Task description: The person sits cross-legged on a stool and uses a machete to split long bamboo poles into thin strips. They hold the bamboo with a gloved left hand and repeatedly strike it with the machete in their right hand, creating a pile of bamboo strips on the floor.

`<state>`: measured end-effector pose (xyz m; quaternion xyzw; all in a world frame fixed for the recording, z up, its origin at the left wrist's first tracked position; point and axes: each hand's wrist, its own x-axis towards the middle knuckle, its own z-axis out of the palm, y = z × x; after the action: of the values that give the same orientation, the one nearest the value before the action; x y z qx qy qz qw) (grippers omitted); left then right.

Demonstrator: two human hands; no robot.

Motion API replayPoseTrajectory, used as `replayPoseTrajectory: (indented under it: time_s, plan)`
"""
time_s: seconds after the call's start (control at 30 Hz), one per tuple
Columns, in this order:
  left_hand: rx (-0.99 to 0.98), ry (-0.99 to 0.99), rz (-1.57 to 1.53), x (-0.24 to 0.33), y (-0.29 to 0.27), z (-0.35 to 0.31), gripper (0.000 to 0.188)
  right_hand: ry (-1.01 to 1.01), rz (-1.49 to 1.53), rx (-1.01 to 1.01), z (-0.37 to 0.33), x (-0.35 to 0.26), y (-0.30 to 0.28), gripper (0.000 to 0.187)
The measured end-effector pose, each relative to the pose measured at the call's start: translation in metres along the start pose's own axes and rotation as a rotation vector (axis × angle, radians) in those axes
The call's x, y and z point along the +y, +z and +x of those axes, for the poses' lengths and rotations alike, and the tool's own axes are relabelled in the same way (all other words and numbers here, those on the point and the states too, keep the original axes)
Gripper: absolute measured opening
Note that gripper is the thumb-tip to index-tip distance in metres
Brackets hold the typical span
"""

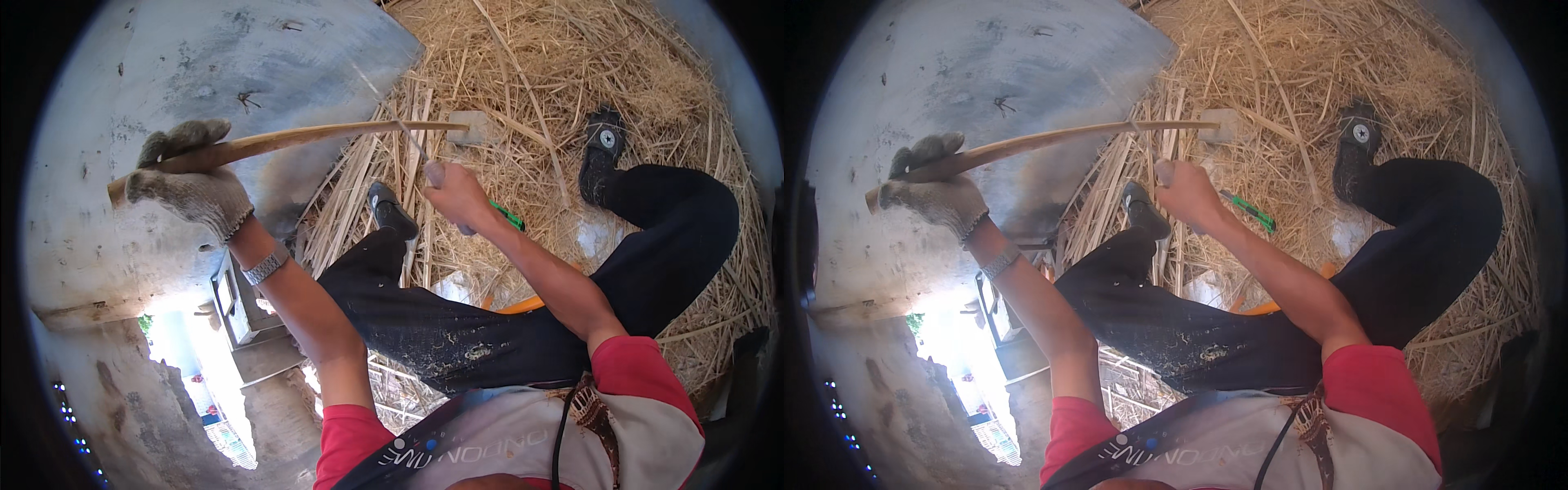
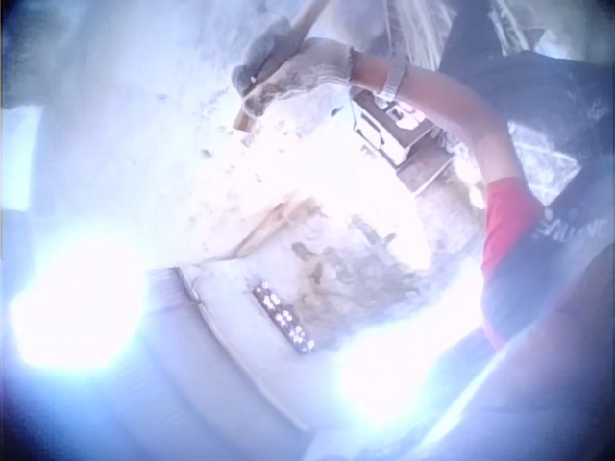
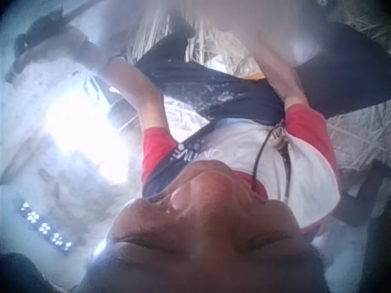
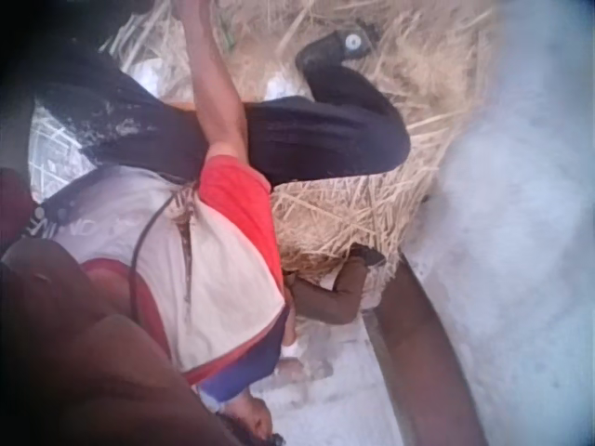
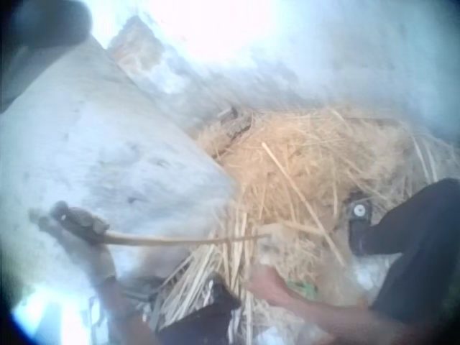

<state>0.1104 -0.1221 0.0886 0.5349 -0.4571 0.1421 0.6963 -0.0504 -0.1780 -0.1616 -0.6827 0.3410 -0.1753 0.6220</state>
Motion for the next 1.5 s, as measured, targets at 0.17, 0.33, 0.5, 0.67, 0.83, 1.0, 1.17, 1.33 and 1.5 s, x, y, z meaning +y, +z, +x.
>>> replayPoseTrajectory:
  time_s: [0.17,0.33,0.5,0.67,0.83,1.0,1.17,1.33,1.5]
  plan:
    - [-0.115,0.174,0.481,0.020,-0.024,0.025,0.058,-0.171,0.126,-0.198,-0.042,-0.087,-0.029,0.038]
    - [0.029,0.219,0.346,0.043,-0.031,0.027,0.040,-0.245,-0.042,-0.168,-0.048,-0.110,-0.030,0.045]
    - [0.091,0.157,0.205,0.040,-0.042,0.020,0.032,-0.282,-0.057,-0.156,-0.073,-0.130,-0.032,0.042]
    - [0.128,0.260,0.202,0.046,-0.040,0.004,0.031,-0.304,0.052,-0.215,-0.102,-0.135,-0.041,0.042]
    - [0.334,0.321,0.267,0.065,-0.041,-0.005,0.035,-0.260,0.064,-0.221,-0.104,-0.123,-0.043,0.045]
    - [0.500,0.232,0.244,0.068,-0.026,-0.013,0.037,-0.230,0.052,-0.156,-0.105,-0.133,-0.047,0.047]
    - [0.095,0.213,0.124,0.020,-0.003,-0.050,0.021,-0.208,0.069,-0.124,-0.099,-0.136,-0.050,0.047]
    - [-0.131,0.124,0.363,0.015,-0.023,-0.074,0.016,-0.162,0.059,-0.103,-0.094,-0.117,-0.047,0.046]
    - [-0.196,0.048,0.455,0.027,-0.040,-0.077,0.020,-0.255,0.067,-0.147,-0.107,-0.106,-0.045,0.041]
